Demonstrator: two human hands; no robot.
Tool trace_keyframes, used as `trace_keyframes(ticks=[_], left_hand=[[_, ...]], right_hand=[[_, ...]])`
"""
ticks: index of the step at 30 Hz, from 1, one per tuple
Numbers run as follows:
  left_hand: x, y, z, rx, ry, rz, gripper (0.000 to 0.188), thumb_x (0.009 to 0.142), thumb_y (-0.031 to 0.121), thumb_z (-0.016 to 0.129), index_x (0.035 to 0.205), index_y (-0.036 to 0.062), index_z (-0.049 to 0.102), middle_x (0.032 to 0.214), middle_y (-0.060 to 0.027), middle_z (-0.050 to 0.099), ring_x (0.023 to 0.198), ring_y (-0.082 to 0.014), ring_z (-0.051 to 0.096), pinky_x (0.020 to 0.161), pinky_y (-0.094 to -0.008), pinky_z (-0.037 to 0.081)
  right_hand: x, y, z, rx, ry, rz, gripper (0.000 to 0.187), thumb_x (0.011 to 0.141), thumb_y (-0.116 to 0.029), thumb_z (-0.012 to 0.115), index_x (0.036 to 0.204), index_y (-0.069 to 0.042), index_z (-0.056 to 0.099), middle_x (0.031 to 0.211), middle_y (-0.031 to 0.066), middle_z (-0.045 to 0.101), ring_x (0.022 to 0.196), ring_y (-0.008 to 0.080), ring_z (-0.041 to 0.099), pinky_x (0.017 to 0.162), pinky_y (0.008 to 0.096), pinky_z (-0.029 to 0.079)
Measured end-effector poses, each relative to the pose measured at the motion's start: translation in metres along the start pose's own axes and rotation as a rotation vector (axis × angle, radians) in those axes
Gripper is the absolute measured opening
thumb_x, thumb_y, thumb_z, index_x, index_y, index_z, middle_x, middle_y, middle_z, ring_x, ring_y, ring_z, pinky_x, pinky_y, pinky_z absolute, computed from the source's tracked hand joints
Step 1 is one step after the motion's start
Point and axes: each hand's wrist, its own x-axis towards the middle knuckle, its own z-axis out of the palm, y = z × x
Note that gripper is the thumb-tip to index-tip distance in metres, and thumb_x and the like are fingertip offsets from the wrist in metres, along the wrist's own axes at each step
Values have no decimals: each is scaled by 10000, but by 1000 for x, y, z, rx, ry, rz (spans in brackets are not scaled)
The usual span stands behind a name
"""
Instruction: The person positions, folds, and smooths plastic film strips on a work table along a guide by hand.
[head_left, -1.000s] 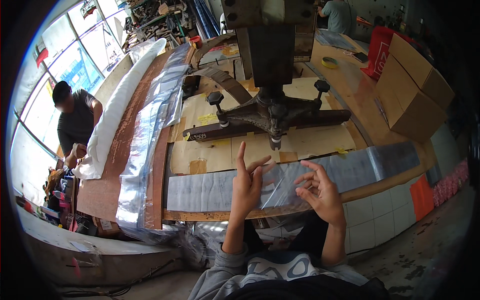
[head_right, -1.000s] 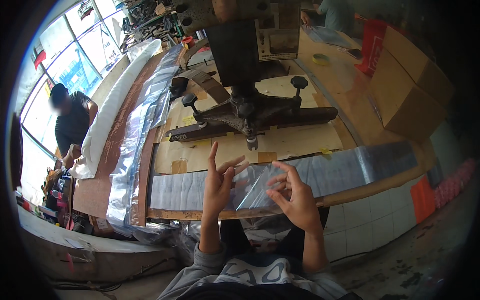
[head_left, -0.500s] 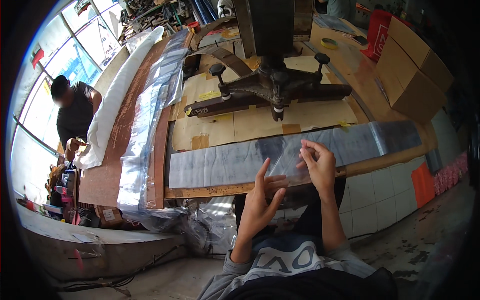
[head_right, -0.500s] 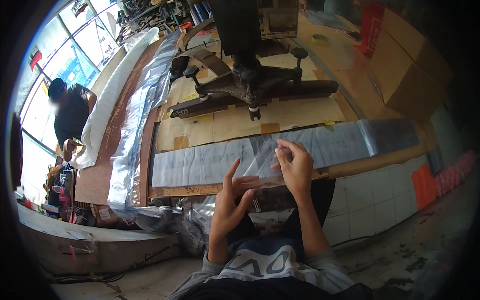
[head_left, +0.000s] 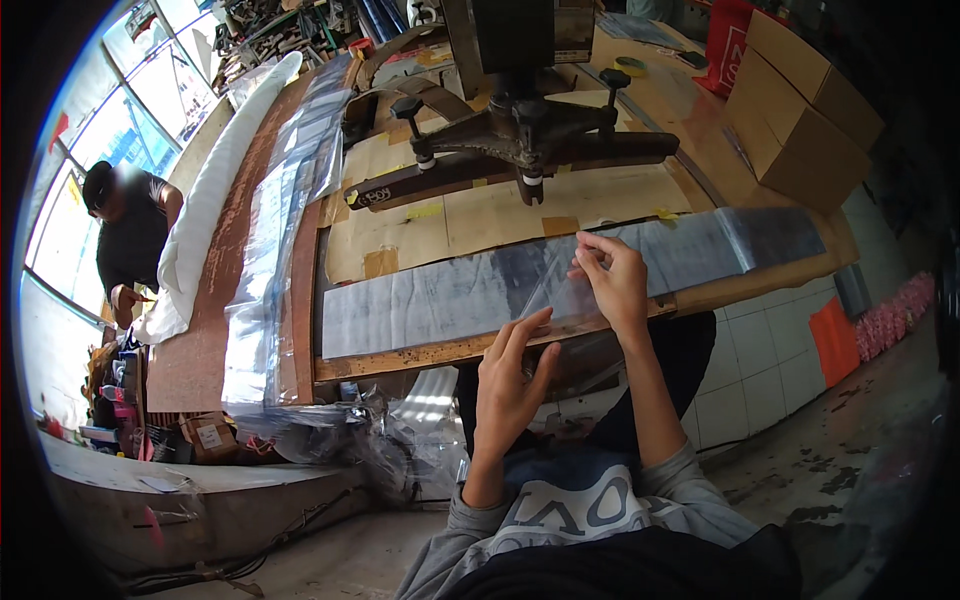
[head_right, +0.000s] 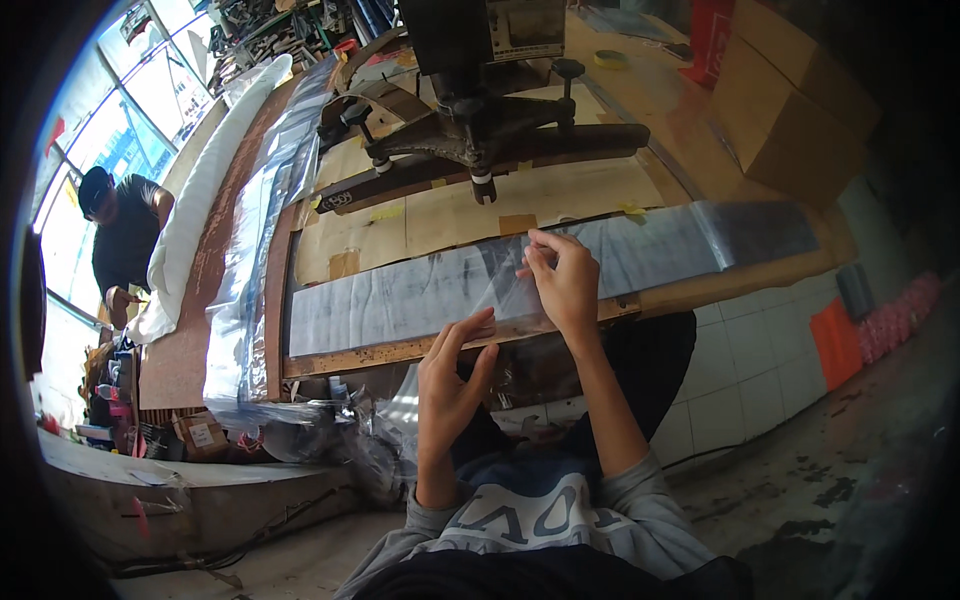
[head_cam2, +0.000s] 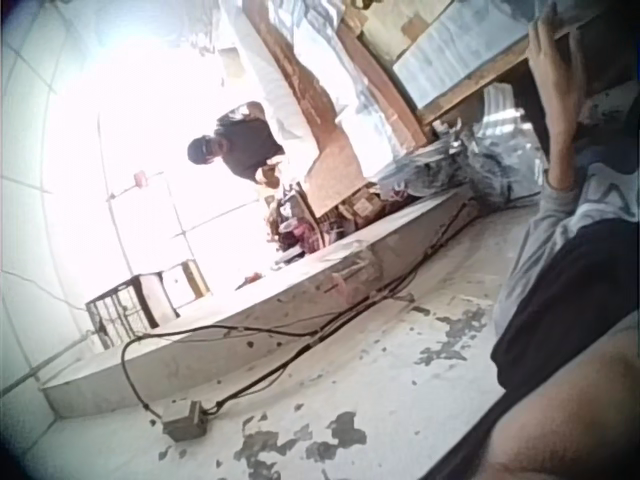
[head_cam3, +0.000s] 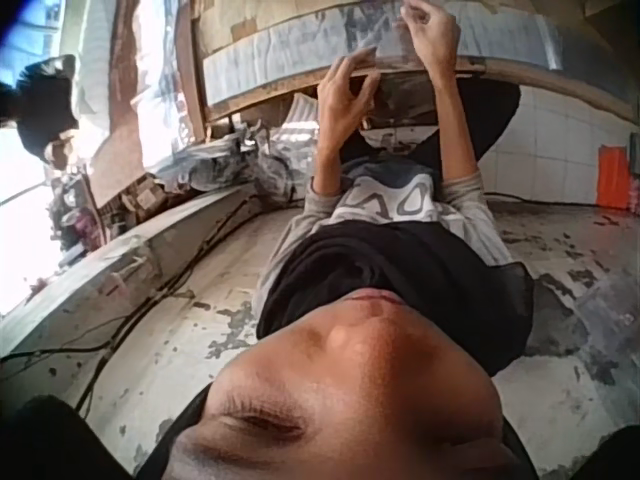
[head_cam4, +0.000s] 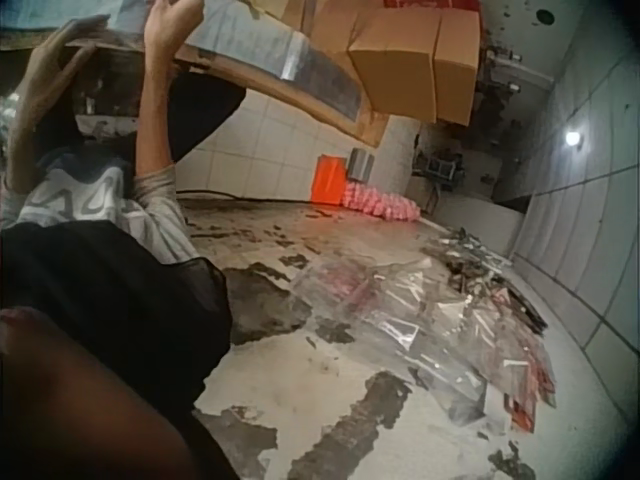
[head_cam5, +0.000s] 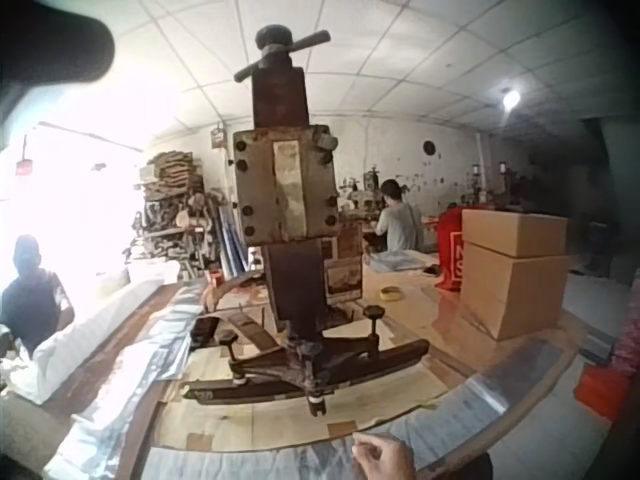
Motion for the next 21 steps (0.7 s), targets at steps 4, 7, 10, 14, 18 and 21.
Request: trace_keyframes(ticks=[4,7,10,14,18,21], left_hand=[[6,-7,-2,41,-2,-8,359,838,108,615,1184,46,543,1010,-140,595,939,-282,604,807,-360,455],[8,-12,-5,74,12,-33,348,841,116,613,1176,45,547,1028,-138,593,948,-282,599,821,-364,448],[10,-12,-5,83,23,-21,333,842,119,613,1161,39,556,1053,-135,587,954,-277,597,830,-366,445],[14,-14,-2,129,62,17,292,830,68,621,1118,34,595,1074,-128,602,927,-241,631,819,-336,474],[17,-16,-2,129,70,16,289,834,65,616,1121,36,597,1070,-123,600,928,-229,631,790,-325,493],[17,-19,-1,123,65,-20,277,841,63,610,1116,38,603,1069,-116,598,932,-211,630,754,-306,512]], right_hand=[[21,10,7,-66,60,-48,219,833,-14,591,1031,78,611,850,154,657,686,192,680,623,271,532],[27,6,16,-120,76,-9,218,824,-27,599,1016,75,618,812,154,663,673,201,682,621,280,517],[34,11,23,-175,93,-46,203,806,-21,604,979,83,627,773,167,662,677,216,682,621,293,514],[42,21,28,-215,108,-111,195,781,-39,610,933,80,638,708,170,655,684,235,676,630,314,507],[45,21,33,-180,145,-128,182,773,-36,603,910,78,639,700,175,650,686,269,668,633,337,501],[47,19,33,-225,140,-140,174,767,-29,601,894,83,639,702,187,645,683,296,659,638,349,499]])
